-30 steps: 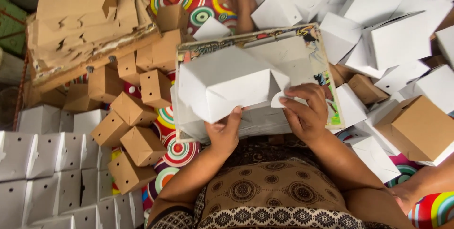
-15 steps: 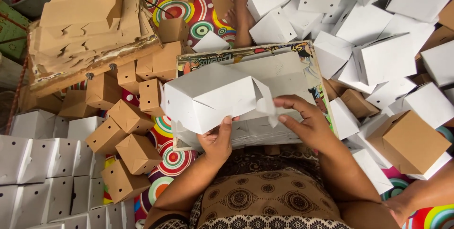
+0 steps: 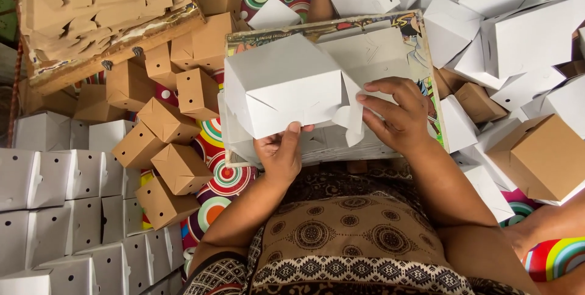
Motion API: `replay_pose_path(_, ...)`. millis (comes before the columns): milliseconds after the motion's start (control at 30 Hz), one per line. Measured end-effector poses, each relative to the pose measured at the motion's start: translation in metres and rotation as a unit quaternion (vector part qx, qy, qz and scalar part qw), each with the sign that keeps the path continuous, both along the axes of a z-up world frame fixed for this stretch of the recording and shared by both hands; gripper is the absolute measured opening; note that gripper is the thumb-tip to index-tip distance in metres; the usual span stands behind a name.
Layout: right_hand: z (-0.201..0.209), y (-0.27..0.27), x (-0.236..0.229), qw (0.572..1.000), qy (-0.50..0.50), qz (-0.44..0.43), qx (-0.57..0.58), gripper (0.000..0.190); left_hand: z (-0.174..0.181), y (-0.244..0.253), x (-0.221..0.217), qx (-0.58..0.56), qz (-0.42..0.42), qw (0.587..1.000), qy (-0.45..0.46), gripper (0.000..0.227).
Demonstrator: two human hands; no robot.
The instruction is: Assembling small white cardboard boxes by folding them and placing them into a larger container.
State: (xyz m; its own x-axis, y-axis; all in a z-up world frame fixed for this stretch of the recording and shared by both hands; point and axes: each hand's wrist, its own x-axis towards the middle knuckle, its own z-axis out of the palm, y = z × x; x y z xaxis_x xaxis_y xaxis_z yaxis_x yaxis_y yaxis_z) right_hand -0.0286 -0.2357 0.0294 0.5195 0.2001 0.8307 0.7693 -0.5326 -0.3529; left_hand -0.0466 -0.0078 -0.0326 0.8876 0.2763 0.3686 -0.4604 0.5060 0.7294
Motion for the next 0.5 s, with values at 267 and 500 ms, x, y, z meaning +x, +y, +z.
replay_pose_path(267, 0.017, 0.016, 0.007, 0.989, -0.148, 0.016, -0.002, 0.013, 0.026, -0.002, 0.003, 0.093, 0.063, 0.994, -0.005, 0.032)
replay_pose_path(500, 0.038, 0.026, -0.003, 0.985, -0.136, -0.004, -0.111, 0.015, 0.038, -0.003, 0.001, 0.08, 0.053, 0.995, -0.01, 0.026)
